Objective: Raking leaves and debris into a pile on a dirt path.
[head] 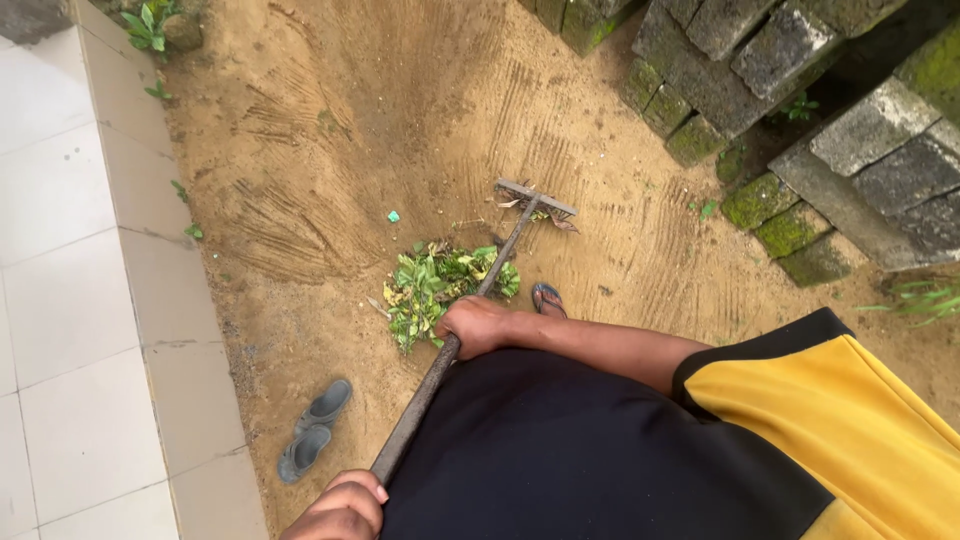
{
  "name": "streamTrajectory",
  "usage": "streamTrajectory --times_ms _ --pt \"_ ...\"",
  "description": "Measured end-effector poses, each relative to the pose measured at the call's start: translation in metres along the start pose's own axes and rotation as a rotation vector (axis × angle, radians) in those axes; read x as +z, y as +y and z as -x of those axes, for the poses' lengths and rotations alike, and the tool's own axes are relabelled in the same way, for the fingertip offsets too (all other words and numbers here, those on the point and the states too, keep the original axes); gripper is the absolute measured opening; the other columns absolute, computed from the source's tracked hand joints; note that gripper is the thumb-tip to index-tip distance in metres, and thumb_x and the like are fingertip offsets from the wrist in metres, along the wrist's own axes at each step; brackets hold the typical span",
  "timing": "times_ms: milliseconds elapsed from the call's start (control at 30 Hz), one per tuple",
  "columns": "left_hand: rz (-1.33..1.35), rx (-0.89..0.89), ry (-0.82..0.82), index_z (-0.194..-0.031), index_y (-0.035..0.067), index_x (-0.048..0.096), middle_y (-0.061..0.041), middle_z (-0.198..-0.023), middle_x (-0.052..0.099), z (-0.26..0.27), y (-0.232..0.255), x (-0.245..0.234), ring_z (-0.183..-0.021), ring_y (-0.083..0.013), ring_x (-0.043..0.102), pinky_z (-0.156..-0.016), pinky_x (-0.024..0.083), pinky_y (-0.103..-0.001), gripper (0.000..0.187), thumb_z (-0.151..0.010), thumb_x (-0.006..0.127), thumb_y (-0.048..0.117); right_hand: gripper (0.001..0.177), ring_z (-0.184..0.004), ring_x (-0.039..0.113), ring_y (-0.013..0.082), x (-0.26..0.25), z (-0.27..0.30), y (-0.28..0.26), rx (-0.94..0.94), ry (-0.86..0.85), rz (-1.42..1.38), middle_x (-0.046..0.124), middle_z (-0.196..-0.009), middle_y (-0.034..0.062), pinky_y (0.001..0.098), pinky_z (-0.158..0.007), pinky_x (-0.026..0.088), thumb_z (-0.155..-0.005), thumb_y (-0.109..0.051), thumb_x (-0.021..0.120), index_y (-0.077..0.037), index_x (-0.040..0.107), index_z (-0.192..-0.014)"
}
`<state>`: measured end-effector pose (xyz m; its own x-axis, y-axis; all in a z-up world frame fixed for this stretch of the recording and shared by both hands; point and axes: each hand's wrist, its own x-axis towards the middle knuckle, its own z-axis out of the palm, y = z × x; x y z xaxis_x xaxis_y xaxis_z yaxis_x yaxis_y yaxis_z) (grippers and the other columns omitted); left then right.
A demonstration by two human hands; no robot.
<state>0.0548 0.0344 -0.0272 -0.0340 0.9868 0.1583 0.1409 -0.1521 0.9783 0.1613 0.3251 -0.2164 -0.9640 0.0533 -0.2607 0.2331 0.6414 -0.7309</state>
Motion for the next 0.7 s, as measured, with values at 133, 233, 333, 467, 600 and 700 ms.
streamTrajectory --times_ms 133,233,333,467,600,700 --pt "0.07 0.01 -0.033 -0.066 0.011 0.061 -0.009 -0.073 0.061 -0.074 -0.02 0.006 -0.085 -0.0267 0.061 -0.096 0.047 -0.043 0.028 -0.093 0.064 0.006 0.008 -0.061 0.059 0.0261 -0.05 -0.008 0.052 -0.031 0.075 0.087 0.061 -0.059 0.0005 0.0402 -0.065 0.051 -0.065 -0.011 0.065 -0.015 0.059 -0.063" --pt "0.077 0.121 0.055 -0.066 0.012 0.056 -0.004 -0.065 0.058 -0.153 -0.022 0.02 -0.075 -0.0213 0.061 -0.095 0.047 -0.042 0.021 -0.079 0.054 -0.004 0.023 -0.054 0.049 0.0129 -0.1 -0.018 0.097 0.089 -0.073 0.049 0.047 -0.053 -0.0031 0.0293 -0.058 0.051 -0.074 0.004 0.056 -0.015 0.055 -0.062" --pt "0.065 0.231 0.115 -0.064 0.016 0.049 0.0 -0.062 0.053 -0.24 -0.013 0.029 -0.068 -0.0197 0.058 -0.09 0.047 -0.045 0.057 -0.111 0.039 0.046 0.029 -0.054 0.047 0.0114 -0.149 -0.028 0.147 0.207 -0.162 0.089 0.045 -0.057 -0.0023 0.025 -0.052 0.049 -0.091 -0.004 0.053 -0.017 0.049 -0.065" --pt "0.087 0.191 0.137 -0.064 0.014 0.046 -0.003 -0.065 0.05 -0.323 -0.027 0.037 -0.074 -0.0236 0.053 -0.092 0.044 -0.045 0.059 -0.106 0.043 0.055 0.032 -0.054 0.044 0.0105 -0.202 -0.041 0.216 0.171 -0.085 0.098 0.043 -0.056 -0.0034 0.0243 -0.052 0.045 -0.088 -0.005 0.058 -0.018 0.048 -0.061" --pt "0.053 0.099 0.236 -0.067 0.018 0.048 0.0 -0.07 0.055 -0.366 -0.067 0.048 -0.085 -0.0206 0.059 -0.108 0.04 -0.048 0.058 -0.11 0.033 0.054 0.033 -0.056 0.044 0.01 -0.248 -0.046 0.262 0.24 -0.073 0.112 0.042 -0.055 -0.0041 0.0226 -0.058 0.047 -0.09 -0.003 0.056 -0.019 0.049 -0.061" --pt "0.082 0.128 0.226 -0.077 0.02 0.052 0.001 -0.082 0.059 -0.395 -0.112 0.061 -0.095 -0.0208 0.061 -0.114 0.038 -0.05 0.062 -0.109 0.026 0.067 0.031 -0.06 0.047 0.0126 -0.257 -0.048 0.307 0.265 -0.029 0.073 0.046 -0.057 -0.0041 0.0293 -0.07 0.053 -0.087 -0.004 0.059 -0.018 0.048 -0.062"
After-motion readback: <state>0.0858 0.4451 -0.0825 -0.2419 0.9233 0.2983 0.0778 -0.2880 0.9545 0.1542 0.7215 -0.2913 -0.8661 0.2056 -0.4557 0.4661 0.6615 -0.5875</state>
